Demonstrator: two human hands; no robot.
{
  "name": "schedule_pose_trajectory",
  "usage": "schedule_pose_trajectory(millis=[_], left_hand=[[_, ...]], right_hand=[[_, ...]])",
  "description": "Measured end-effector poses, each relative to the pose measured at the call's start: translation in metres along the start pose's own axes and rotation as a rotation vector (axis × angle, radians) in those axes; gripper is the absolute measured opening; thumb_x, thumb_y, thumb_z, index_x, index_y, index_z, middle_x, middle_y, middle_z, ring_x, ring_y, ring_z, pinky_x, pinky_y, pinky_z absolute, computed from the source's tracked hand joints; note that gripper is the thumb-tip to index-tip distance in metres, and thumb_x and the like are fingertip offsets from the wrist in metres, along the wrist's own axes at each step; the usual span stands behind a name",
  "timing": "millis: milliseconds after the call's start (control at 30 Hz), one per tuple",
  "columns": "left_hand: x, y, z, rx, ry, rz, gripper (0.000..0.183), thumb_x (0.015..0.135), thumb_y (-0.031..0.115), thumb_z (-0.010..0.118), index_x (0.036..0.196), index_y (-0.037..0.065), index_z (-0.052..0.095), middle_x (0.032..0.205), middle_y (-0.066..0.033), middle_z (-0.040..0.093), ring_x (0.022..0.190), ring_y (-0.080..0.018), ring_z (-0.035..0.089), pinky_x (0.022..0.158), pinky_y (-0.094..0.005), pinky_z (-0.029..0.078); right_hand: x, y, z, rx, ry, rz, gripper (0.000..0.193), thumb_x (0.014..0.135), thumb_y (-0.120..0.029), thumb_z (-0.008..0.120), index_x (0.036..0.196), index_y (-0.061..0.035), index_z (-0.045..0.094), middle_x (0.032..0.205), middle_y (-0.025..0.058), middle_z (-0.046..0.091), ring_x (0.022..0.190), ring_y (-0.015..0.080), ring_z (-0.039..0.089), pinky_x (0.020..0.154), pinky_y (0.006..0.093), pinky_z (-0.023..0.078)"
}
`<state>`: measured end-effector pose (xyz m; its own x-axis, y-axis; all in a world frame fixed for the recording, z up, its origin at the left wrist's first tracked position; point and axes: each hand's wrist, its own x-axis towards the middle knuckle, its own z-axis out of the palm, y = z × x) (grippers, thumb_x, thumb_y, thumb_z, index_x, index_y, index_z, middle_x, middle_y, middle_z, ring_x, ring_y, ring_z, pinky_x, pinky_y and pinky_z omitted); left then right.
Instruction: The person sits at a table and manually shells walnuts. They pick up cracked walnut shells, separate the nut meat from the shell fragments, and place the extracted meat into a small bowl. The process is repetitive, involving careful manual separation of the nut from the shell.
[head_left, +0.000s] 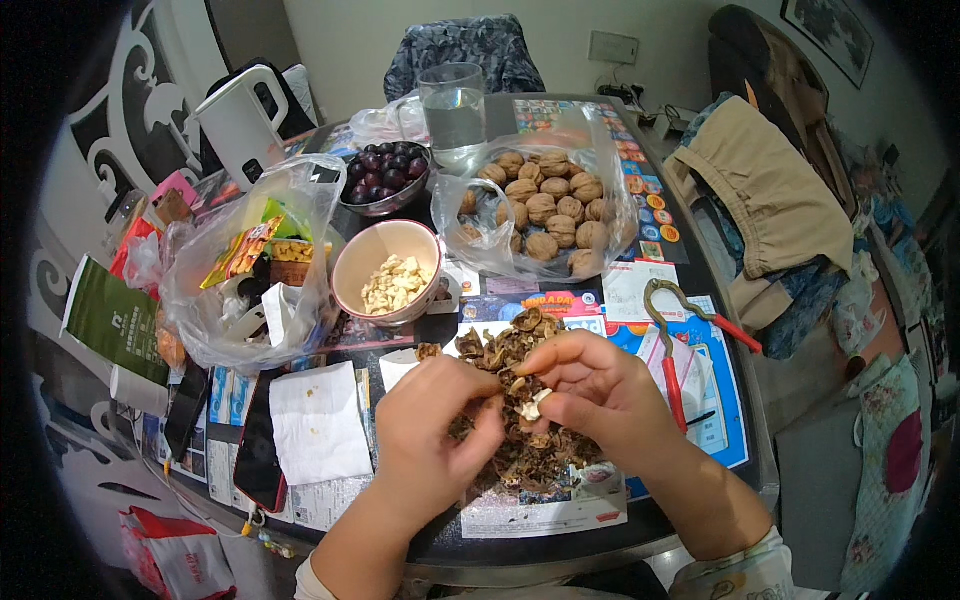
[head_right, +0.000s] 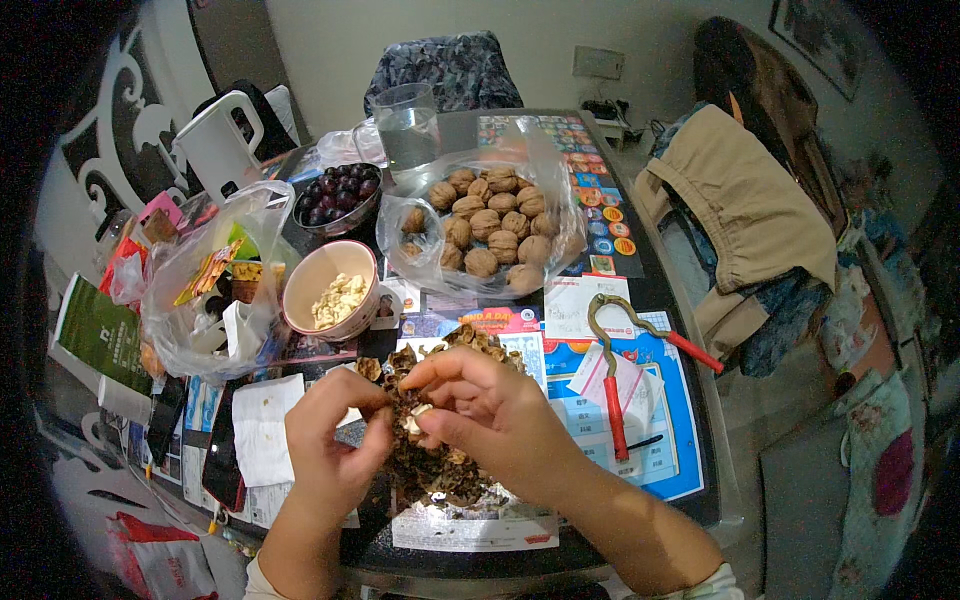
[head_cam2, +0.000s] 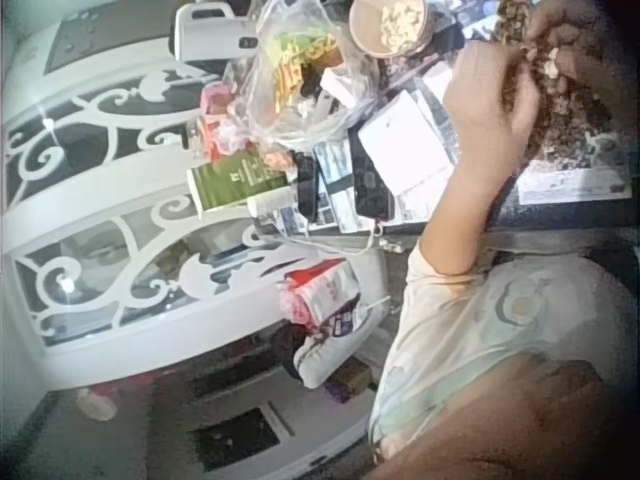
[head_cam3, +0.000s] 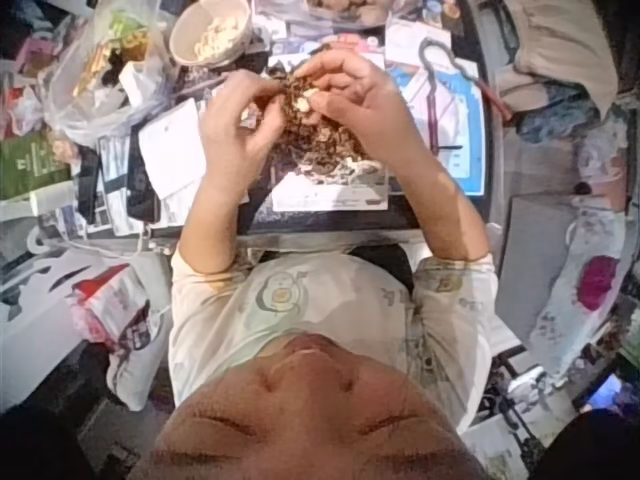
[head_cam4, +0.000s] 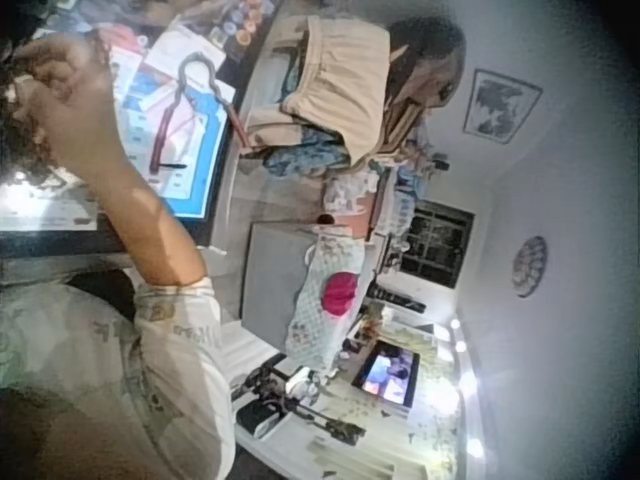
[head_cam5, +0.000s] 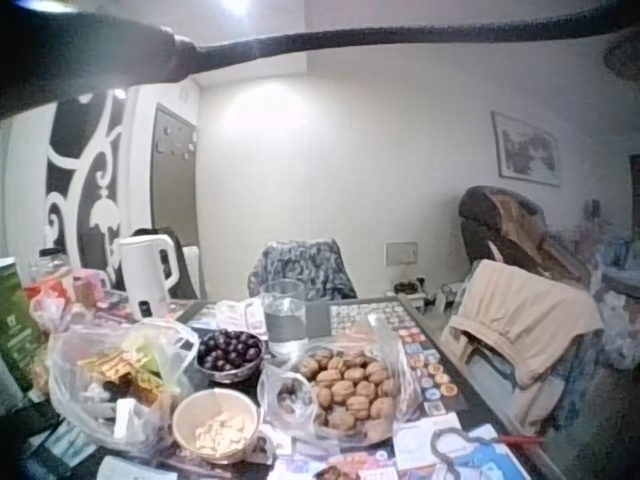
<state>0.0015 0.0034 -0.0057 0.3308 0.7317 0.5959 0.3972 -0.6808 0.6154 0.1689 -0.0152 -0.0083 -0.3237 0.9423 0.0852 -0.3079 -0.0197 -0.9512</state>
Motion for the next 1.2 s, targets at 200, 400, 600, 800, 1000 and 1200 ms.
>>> schedule_pose_trajectory(millis=[200,400,600,800,1000,1200], left_hand=[[-0.004,0.0,0.001,-0.398,0.004,-0.231,0.007,0.071,0.002,0.058,0.075,-0.001,0.052,0.067,-0.0089,0.054,0.058,-0.0156,0.052,0.055,-0.0247,0.041],[-0.004,-0.01,-0.006,-0.318,-0.141,-0.156,0.008,0.074,0.003,0.057,0.079,-0.001,0.053,0.072,-0.0075,0.055,0.062,-0.0121,0.051,0.059,-0.0229,0.041],[-0.002,0.0,-0.003,-0.406,-0.094,-0.336,0.008,0.072,0.003,0.059,0.077,-0.002,0.056,0.074,-0.0083,0.056,0.063,-0.0149,0.053,0.06,-0.0236,0.041],[0.001,0.0,-0.006,-0.262,-0.155,-0.226,0.01,0.07,0.004,0.062,0.077,-0.001,0.058,0.073,-0.0082,0.057,0.063,-0.0158,0.054,0.059,-0.0248,0.042],[0.0,-0.005,-0.007,-0.315,-0.177,-0.272,0.01,0.069,0.004,0.063,0.077,-0.002,0.059,0.071,-0.0077,0.057,0.062,-0.0149,0.053,0.059,-0.0245,0.042],[0.002,-0.005,-0.008,-0.37,-0.233,-0.287,0.01,0.069,0.003,0.062,0.078,-0.002,0.059,0.071,-0.0067,0.057,0.062,-0.0132,0.052,0.059,-0.0238,0.041]], right_hand=[[0.001,0.002,-0.001,0.08,-0.013,0.0,0.029,0.081,-0.01,0.055,0.105,0.0015,0.045,0.087,0.0075,0.053,0.078,0.0096,0.055,0.069,0.0209,0.046],[0.0,0.0,-0.002,0.064,-0.009,-0.01,0.028,0.081,-0.01,0.055,0.105,0.0013,0.045,0.086,0.0067,0.053,0.077,0.009,0.054,0.069,0.0201,0.045],[0.001,0.002,0.0,0.005,0.011,-0.02,0.026,0.081,-0.009,0.056,0.103,0.0003,0.046,0.084,0.0045,0.053,0.075,0.0065,0.052,0.065,0.018,0.043],[-0.001,0.001,0.002,-0.154,0.069,-0.044,0.024,0.079,-0.008,0.057,0.1,-0.0004,0.049,0.08,0.0036,0.053,0.072,0.0061,0.051,0.062,0.0191,0.042],[-0.001,-0.003,-0.002,-0.347,0.017,-0.05,0.029,0.076,-0.003,0.058,0.103,0.0021,0.048,0.091,0.0055,0.052,0.082,0.0078,0.051,0.072,0.0206,0.042],[0.001,0.001,-0.004,-0.292,0.011,-0.074,0.025,0.077,-0.008,0.057,0.099,0.0002,0.05,0.08,0.0048,0.054,0.072,0.0076,0.052,0.063,0.0207,0.042]])
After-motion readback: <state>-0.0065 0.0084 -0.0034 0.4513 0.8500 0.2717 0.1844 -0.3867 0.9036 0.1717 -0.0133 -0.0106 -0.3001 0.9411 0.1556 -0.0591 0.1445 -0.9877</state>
